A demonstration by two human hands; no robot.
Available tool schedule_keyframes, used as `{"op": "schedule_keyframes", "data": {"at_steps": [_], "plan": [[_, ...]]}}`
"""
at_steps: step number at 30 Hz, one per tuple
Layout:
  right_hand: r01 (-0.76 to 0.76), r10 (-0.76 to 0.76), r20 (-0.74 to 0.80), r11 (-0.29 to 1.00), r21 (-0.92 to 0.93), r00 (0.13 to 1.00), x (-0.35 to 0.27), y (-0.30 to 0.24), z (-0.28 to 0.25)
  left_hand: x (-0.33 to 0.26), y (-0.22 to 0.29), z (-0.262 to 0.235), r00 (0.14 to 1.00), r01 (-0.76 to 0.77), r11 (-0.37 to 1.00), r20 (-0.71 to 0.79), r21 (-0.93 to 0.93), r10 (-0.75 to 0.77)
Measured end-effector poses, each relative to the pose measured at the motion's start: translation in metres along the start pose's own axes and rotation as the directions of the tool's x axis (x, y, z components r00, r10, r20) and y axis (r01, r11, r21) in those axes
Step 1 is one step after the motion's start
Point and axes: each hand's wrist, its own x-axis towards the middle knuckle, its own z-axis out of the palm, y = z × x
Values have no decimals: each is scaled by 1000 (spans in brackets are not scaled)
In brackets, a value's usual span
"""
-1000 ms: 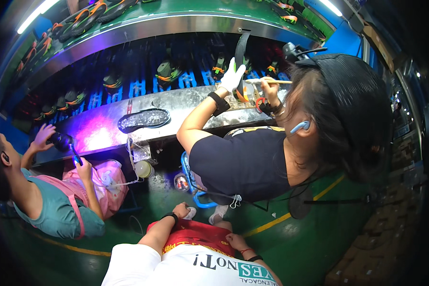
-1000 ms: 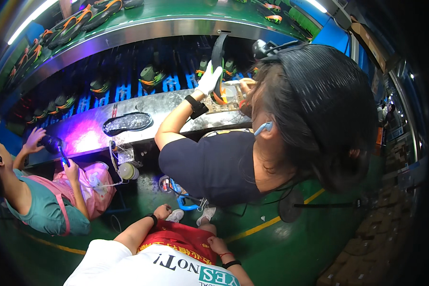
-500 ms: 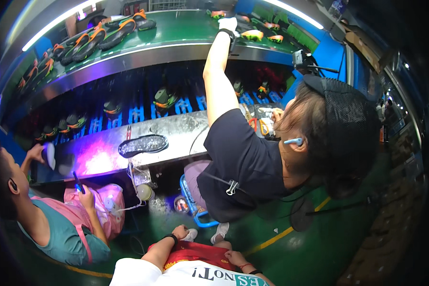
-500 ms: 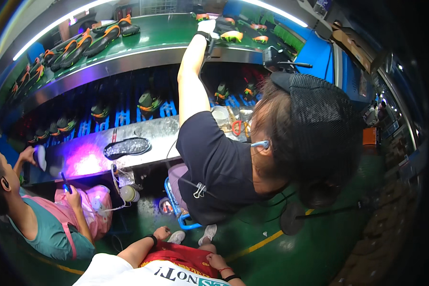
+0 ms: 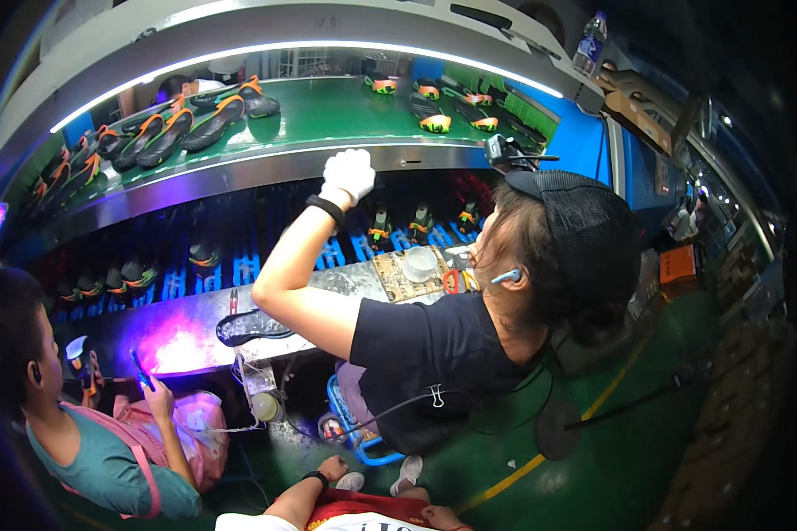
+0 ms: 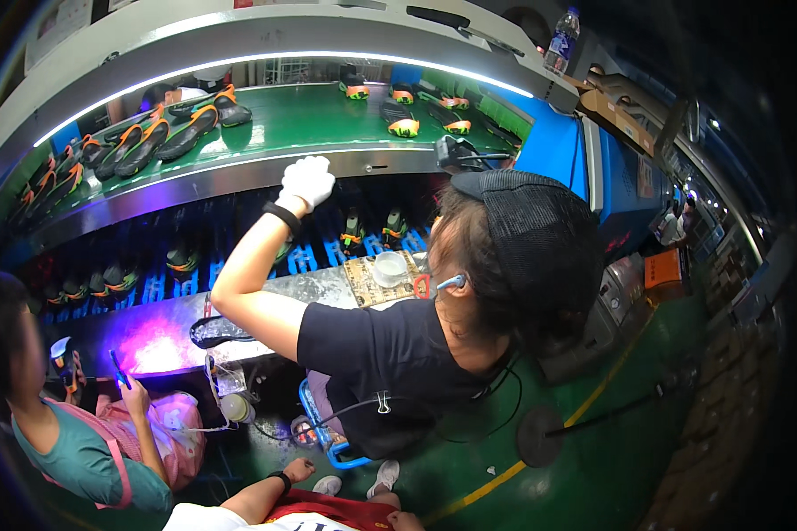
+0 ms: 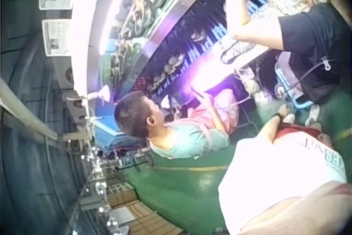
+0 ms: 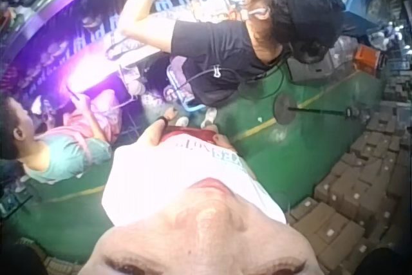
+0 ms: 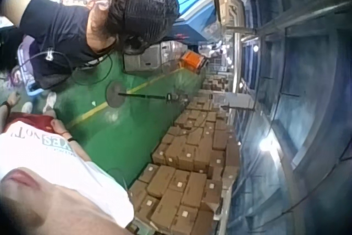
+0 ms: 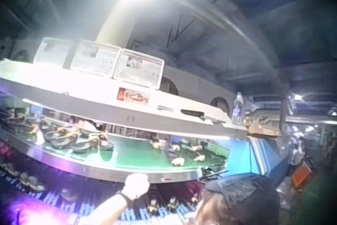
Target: Applying glue or adhesive to shoe soles and components using a small brush or applicator.
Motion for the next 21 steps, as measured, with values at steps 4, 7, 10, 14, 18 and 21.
{"op": "schedule_keyframes", "data": {"at_steps": [4,7,10,14,18,21], "plan": [[9,-9,-12,1000,-6,1000,0,-12,-5,17,-19,7,1000,-17,999,-4,-32,16],[32,-32,-2,999,-15,999,5,-17,-8,14,-22,5,999,-48,996,-22,-76,47],[40,-40,5,997,-61,999,9,-13,-4,3,-16,1,999,-38,998,-25,-48,37],[71,-77,-39,988,-136,996,12,-22,-6,0,-23,-5,996,-39,999,-77,-17,37],[73,-85,-75,987,-145,994,16,-6,-2,-4,-14,-8,995,-52,999,-85,9,52],[61,-70,-35,977,-202,997,19,1,3,2,-17,-5,989,-85,996,-118,15,87]]}}
